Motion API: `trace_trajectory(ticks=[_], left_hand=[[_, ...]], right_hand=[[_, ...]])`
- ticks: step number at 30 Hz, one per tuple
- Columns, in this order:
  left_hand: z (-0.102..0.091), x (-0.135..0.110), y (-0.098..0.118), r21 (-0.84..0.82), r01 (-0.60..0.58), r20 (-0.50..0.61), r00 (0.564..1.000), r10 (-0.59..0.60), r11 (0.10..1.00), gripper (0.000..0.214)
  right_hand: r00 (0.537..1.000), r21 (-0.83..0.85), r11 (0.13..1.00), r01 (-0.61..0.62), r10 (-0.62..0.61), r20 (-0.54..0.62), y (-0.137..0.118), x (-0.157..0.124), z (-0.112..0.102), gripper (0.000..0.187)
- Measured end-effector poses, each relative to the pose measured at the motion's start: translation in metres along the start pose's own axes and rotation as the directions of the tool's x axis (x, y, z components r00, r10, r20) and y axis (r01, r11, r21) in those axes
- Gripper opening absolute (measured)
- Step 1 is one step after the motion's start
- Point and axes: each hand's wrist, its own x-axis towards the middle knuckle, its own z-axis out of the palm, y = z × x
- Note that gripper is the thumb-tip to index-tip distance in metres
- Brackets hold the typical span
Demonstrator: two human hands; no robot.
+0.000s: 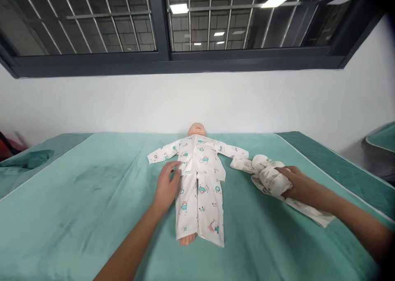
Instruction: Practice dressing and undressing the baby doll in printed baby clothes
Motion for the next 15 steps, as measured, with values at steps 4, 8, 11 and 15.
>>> trace_trajectory(ticks=[4, 8, 11, 15], left_hand=[[0.012, 0.051, -0.005, 0.014, -0.102, -0.009, 0.995, 0.102, 0.995, 0.029], [0.035, 0.108, -0.006, 0.038, -0.137, 0.019, 0.990, 0.137, 0.990, 0.032], [0.055, 0.145, -0.010, 0.033, -0.059, 0.102, 0.993, 0.056, 0.998, 0.032], [0.071, 0.168, -0.026, -0.020, -0.007, 0.176, 0.984, 0.010, 1.000, 0.038]], right_hand=[[0.966, -0.271, 0.942, 0.200, -0.143, 0.216, -0.040, 0.019, -0.024, 0.083], [0.939, -0.098, 0.942, 0.320, -0.301, 0.166, -0.142, 0.050, 0.035, 0.037], [0.950, 0.124, 0.945, 0.302, -0.309, 0.046, -0.205, 0.084, 0.125, 0.020], [0.984, 0.027, 0.987, 0.156, -0.158, 0.081, -0.235, 0.126, 0.203, 0.026]])
